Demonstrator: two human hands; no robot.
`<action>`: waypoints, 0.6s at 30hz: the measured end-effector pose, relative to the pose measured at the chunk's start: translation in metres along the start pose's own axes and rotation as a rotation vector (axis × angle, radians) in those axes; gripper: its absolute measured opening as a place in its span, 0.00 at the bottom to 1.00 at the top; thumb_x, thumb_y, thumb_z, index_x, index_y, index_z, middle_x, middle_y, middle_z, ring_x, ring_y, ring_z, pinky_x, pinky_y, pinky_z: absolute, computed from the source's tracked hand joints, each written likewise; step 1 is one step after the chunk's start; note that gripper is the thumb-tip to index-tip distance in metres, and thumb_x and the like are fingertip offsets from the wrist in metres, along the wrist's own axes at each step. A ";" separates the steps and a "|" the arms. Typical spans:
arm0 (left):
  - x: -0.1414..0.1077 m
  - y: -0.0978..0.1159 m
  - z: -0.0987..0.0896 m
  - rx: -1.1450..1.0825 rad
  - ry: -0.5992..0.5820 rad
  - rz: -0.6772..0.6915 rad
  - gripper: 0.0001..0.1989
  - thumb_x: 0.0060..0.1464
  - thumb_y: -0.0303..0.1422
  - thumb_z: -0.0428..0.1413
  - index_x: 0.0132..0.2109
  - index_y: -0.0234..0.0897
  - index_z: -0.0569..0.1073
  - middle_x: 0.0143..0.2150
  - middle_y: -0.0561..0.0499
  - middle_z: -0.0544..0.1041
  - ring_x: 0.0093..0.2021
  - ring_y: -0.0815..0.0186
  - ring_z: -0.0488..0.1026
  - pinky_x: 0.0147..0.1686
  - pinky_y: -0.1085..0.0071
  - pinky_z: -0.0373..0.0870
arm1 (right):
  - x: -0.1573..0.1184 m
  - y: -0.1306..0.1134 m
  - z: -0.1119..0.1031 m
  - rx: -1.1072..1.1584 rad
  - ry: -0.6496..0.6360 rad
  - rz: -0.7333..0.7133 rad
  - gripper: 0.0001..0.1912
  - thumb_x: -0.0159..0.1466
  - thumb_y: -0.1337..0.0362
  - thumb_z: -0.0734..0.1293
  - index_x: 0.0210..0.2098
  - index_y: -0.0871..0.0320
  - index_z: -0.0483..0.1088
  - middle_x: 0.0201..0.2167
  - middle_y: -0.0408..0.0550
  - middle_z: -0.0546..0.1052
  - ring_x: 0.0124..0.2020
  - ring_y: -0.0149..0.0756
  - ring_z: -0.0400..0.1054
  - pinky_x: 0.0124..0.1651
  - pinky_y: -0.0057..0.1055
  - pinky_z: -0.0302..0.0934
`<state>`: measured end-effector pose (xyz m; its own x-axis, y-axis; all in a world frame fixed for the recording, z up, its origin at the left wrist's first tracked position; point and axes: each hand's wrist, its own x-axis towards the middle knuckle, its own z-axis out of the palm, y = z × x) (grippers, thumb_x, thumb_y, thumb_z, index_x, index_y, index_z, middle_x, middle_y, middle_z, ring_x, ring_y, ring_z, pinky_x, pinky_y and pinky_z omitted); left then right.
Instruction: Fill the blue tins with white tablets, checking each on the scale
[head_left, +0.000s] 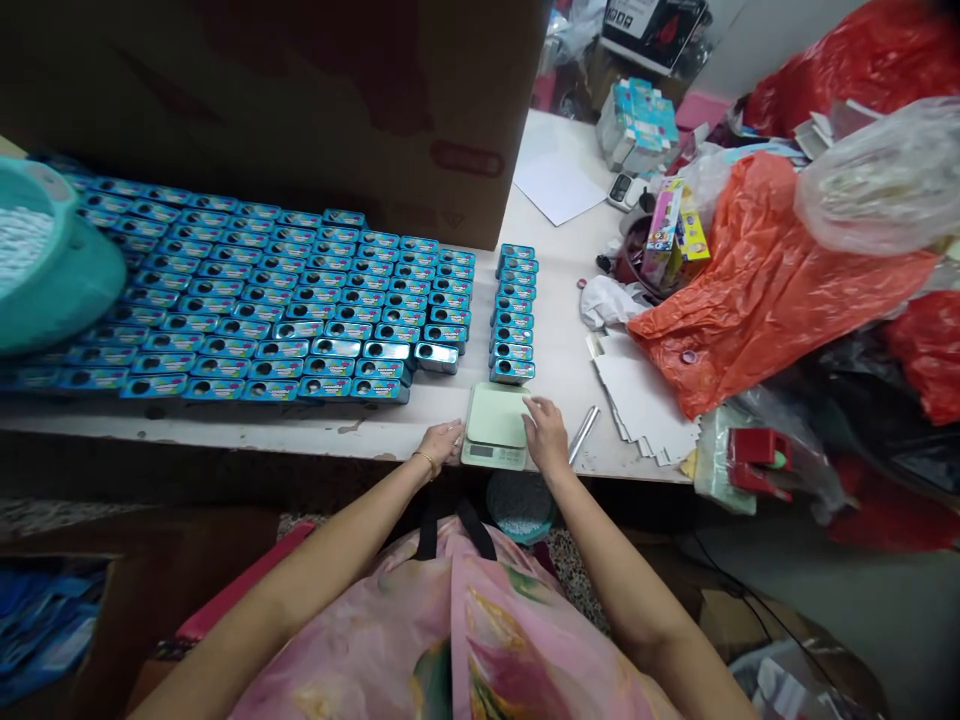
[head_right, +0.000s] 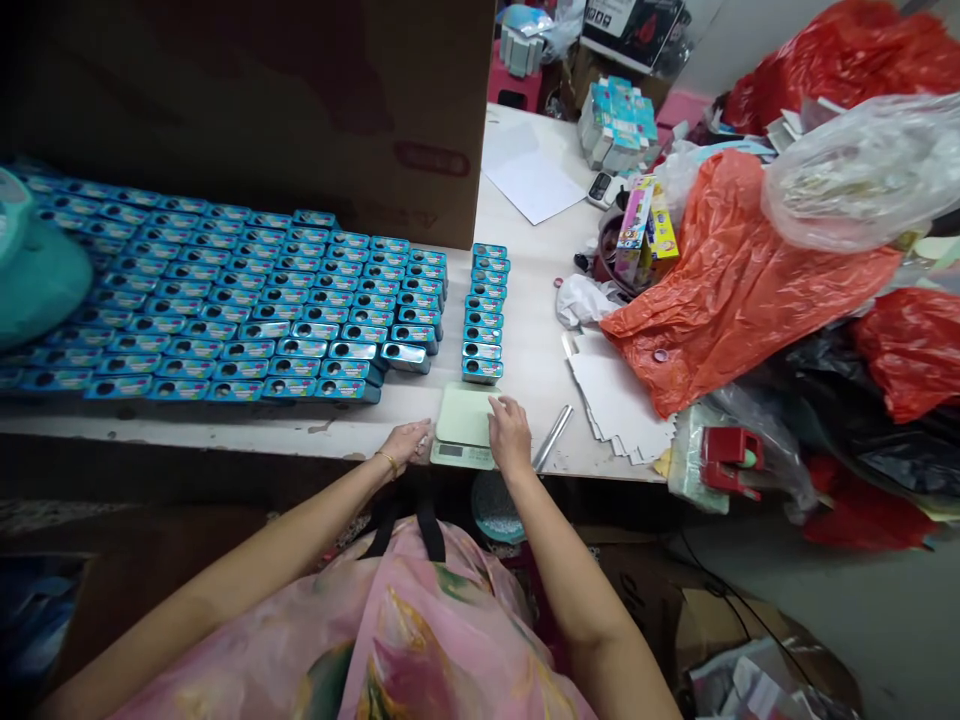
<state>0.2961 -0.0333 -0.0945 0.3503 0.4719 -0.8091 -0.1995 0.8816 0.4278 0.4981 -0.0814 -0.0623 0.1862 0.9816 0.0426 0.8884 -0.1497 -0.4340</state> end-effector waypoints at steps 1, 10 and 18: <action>-0.006 0.004 -0.003 -0.004 0.012 0.023 0.11 0.44 0.30 0.59 0.37 0.33 0.70 0.15 0.60 0.61 0.12 0.80 0.52 0.11 0.83 0.36 | 0.016 -0.007 -0.004 -0.072 0.027 -0.051 0.19 0.63 0.65 0.56 0.53 0.53 0.61 0.52 0.52 0.64 0.49 0.39 0.57 0.49 0.38 0.55; -0.084 0.017 -0.044 -0.174 -0.082 0.015 0.13 0.48 0.27 0.55 0.44 0.32 0.69 0.22 0.56 0.63 0.16 0.79 0.58 0.09 0.86 0.48 | 0.080 -0.023 -0.028 -0.380 -0.030 -0.341 0.13 0.63 0.70 0.54 0.40 0.57 0.68 0.55 0.52 0.61 0.53 0.43 0.51 0.50 0.41 0.46; -0.104 0.018 -0.044 -0.445 -0.140 -0.127 0.07 0.55 0.28 0.48 0.37 0.31 0.70 0.27 0.47 0.72 0.21 0.73 0.68 0.15 0.80 0.66 | 0.027 -0.042 -0.052 -0.334 -0.132 -0.489 0.14 0.61 0.73 0.55 0.42 0.56 0.67 0.52 0.53 0.63 0.51 0.42 0.53 0.55 0.44 0.42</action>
<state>0.2153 -0.0671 -0.0203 0.5109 0.3851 -0.7686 -0.5086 0.8562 0.0910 0.4876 -0.0547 0.0043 -0.3113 0.9493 0.0447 0.9455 0.3141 -0.0854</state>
